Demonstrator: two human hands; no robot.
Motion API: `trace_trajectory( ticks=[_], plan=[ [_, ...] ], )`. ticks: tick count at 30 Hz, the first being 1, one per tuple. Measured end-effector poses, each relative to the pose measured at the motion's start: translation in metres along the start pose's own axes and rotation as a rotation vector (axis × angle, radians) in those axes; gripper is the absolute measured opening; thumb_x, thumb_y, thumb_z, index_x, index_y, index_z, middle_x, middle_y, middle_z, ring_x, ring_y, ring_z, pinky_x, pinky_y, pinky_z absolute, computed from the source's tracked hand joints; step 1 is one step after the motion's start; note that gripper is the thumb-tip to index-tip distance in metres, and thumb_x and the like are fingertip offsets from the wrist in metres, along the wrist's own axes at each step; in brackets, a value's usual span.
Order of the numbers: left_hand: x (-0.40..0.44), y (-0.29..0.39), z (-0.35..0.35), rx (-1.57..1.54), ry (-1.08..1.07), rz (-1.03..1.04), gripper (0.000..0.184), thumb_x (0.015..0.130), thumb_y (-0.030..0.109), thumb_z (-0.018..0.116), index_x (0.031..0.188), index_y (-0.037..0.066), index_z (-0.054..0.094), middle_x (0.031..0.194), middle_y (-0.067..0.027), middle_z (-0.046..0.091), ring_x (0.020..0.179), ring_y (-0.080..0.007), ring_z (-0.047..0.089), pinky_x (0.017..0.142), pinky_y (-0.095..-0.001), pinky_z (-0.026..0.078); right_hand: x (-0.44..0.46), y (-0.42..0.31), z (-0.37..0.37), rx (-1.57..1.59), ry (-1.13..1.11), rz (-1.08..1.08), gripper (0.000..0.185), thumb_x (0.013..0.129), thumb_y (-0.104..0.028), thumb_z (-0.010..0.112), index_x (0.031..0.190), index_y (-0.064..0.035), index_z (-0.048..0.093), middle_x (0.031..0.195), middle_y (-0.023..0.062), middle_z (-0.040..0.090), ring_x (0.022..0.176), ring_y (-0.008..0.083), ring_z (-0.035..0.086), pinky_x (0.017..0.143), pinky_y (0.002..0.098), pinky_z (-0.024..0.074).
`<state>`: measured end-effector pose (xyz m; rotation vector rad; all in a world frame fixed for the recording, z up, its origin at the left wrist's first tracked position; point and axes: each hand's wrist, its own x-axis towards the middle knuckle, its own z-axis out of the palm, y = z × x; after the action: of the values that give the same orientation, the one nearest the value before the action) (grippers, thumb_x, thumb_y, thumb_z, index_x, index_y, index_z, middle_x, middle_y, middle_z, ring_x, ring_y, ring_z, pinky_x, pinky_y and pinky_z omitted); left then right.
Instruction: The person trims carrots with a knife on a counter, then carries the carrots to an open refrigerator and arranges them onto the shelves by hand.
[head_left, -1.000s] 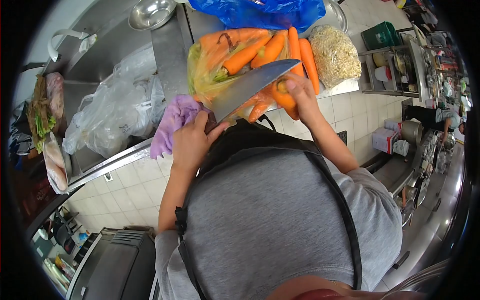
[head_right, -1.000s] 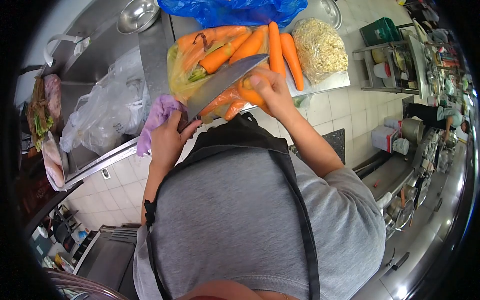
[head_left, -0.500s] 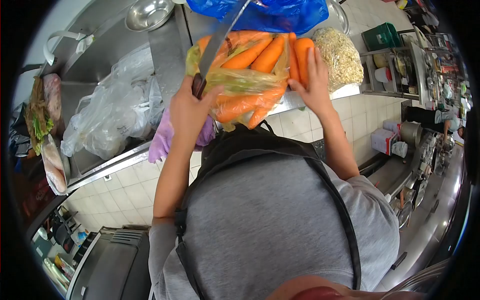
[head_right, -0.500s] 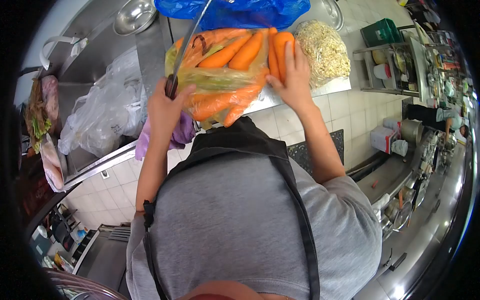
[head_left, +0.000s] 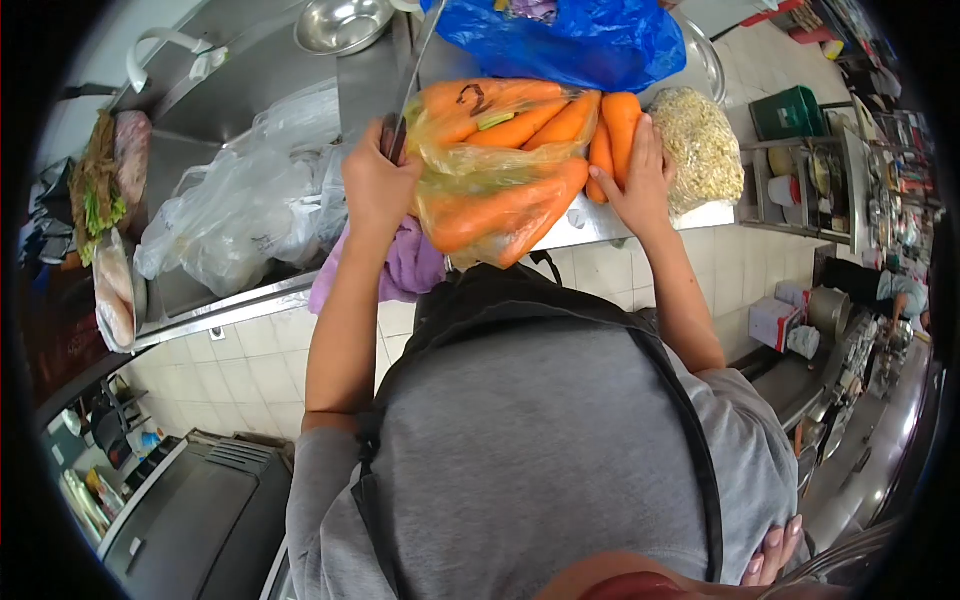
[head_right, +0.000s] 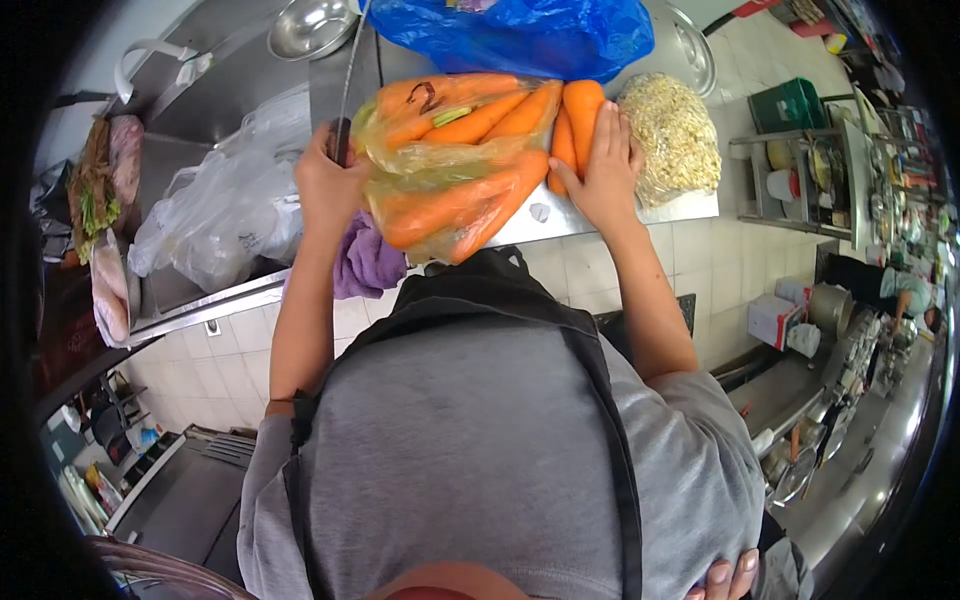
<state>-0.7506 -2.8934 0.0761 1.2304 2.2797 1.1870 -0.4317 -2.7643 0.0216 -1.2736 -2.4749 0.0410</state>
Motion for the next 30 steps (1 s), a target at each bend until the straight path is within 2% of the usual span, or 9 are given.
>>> trace_trajectory(
  ticks=[6, 10, 12, 15, 18, 25, 27, 28, 30],
  plan=[
    [0.028, 0.023, -0.036, -0.017, 0.176, 0.065, 0.019, 0.07, 0.004, 0.068, 0.085, 0.0, 0.057, 0.066, -0.0131, 0.058, 0.056, -0.0245, 0.056, 0.058, -0.0348, 0.047, 0.006, -0.004, 0.009, -0.009, 0.03, 0.068, 0.111, 0.083, -0.058, 0.066, 0.148, 0.0133, 0.012, 0.151, 0.0322, 0.027, 0.141, 0.0438, 0.025, 0.11, 0.0546, 0.0161],
    [0.024, 0.012, -0.044, 0.013, 0.177, 0.062, 0.017, 0.071, 0.003, 0.068, 0.082, 0.001, 0.056, 0.064, -0.0105, 0.057, 0.055, -0.0217, 0.053, 0.056, -0.0338, 0.045, 0.003, -0.008, 0.007, -0.014, 0.051, 0.073, 0.107, 0.082, -0.052, 0.07, 0.149, 0.0114, 0.014, 0.15, 0.0324, 0.028, 0.14, 0.0448, 0.027, 0.11, 0.0537, 0.0198],
    [0.014, 0.004, -0.043, 0.009, 0.158, 0.064, 0.016, 0.071, 0.003, 0.068, 0.082, 0.001, 0.056, 0.063, -0.0097, 0.056, 0.055, -0.0206, 0.051, 0.056, -0.0337, 0.045, 0.002, -0.013, 0.009, 0.126, 0.158, 0.004, 0.094, 0.082, -0.032, 0.073, 0.15, 0.007, 0.021, 0.146, 0.03, 0.034, 0.134, 0.0455, 0.035, 0.108, 0.0509, 0.0284],
    [-0.002, -0.004, -0.041, -0.061, 0.149, 0.007, 0.016, 0.072, 0.003, 0.068, 0.083, 0.001, 0.056, 0.064, -0.0087, 0.056, 0.055, -0.0189, 0.051, 0.055, -0.0325, 0.044, 0.015, -0.023, -0.006, 0.113, 0.133, -0.019, 0.083, 0.079, -0.012, 0.069, 0.149, 0.0013, 0.029, 0.138, 0.0269, 0.043, 0.121, 0.0447, 0.044, 0.102, 0.0486, 0.0369],
    [-0.011, -0.01, -0.04, -0.062, 0.141, -0.021, 0.016, 0.074, 0.003, 0.068, 0.083, 0.001, 0.055, 0.063, -0.0076, 0.055, 0.055, -0.0159, 0.049, 0.055, -0.0309, 0.043, 0.029, -0.024, -0.001, 0.14, 0.149, 0.027, 0.077, 0.077, -0.005, 0.065, 0.148, -0.0031, 0.035, 0.13, 0.0243, 0.05, 0.11, 0.0427, 0.049, 0.098, 0.0479, 0.0397],
    [-0.019, -0.014, -0.04, -0.075, 0.12, -0.075, 0.013, 0.076, 0.003, 0.066, 0.082, 0.002, 0.054, 0.061, -0.0048, 0.051, 0.055, -0.0118, 0.045, 0.053, -0.0287, 0.04, 0.035, -0.023, -0.002, 0.215, 0.086, 0.102, 0.077, 0.079, -0.009, 0.065, 0.15, -0.0076, 0.035, 0.131, 0.0231, 0.05, 0.109, 0.0398, 0.049, 0.097, 0.0507, 0.0395],
    [-0.019, -0.016, -0.039, -0.072, 0.113, -0.056, 0.012, 0.076, 0.003, 0.066, 0.082, 0.002, 0.055, 0.06, -0.0044, 0.05, 0.055, -0.0114, 0.045, 0.053, -0.0286, 0.04, 0.028, -0.028, 0.003, -0.065, 0.127, 0.143, 0.075, 0.083, -0.016, 0.063, 0.151, -0.008, 0.033, 0.141, 0.0224, 0.044, 0.122, 0.041, 0.044, 0.104, 0.0555, 0.0332],
    [-0.019, -0.016, -0.039, -0.078, 0.115, -0.042, 0.012, 0.076, 0.003, 0.066, 0.081, 0.002, 0.054, 0.06, -0.004, 0.05, 0.055, -0.0112, 0.044, 0.053, -0.0286, 0.039, 0.026, -0.026, 0.005, -0.066, 0.13, 0.145, 0.075, 0.083, -0.016, 0.063, 0.151, -0.008, 0.033, 0.141, 0.0224, 0.044, 0.122, 0.041, 0.044, 0.104, 0.0555, 0.0332],
    [-0.022, -0.016, -0.042, -0.077, 0.111, -0.034, 0.012, 0.077, 0.003, 0.065, 0.081, 0.003, 0.054, 0.06, -0.0035, 0.049, 0.055, -0.0109, 0.043, 0.053, -0.0286, 0.039, 0.014, -0.019, 0.01, -0.127, 0.109, 0.041, 0.071, 0.087, -0.022, 0.06, 0.15, -0.0057, 0.031, 0.151, 0.0229, 0.034, 0.137, 0.0448, 0.032, 0.113, 0.0586, 0.0216]
  ],
)
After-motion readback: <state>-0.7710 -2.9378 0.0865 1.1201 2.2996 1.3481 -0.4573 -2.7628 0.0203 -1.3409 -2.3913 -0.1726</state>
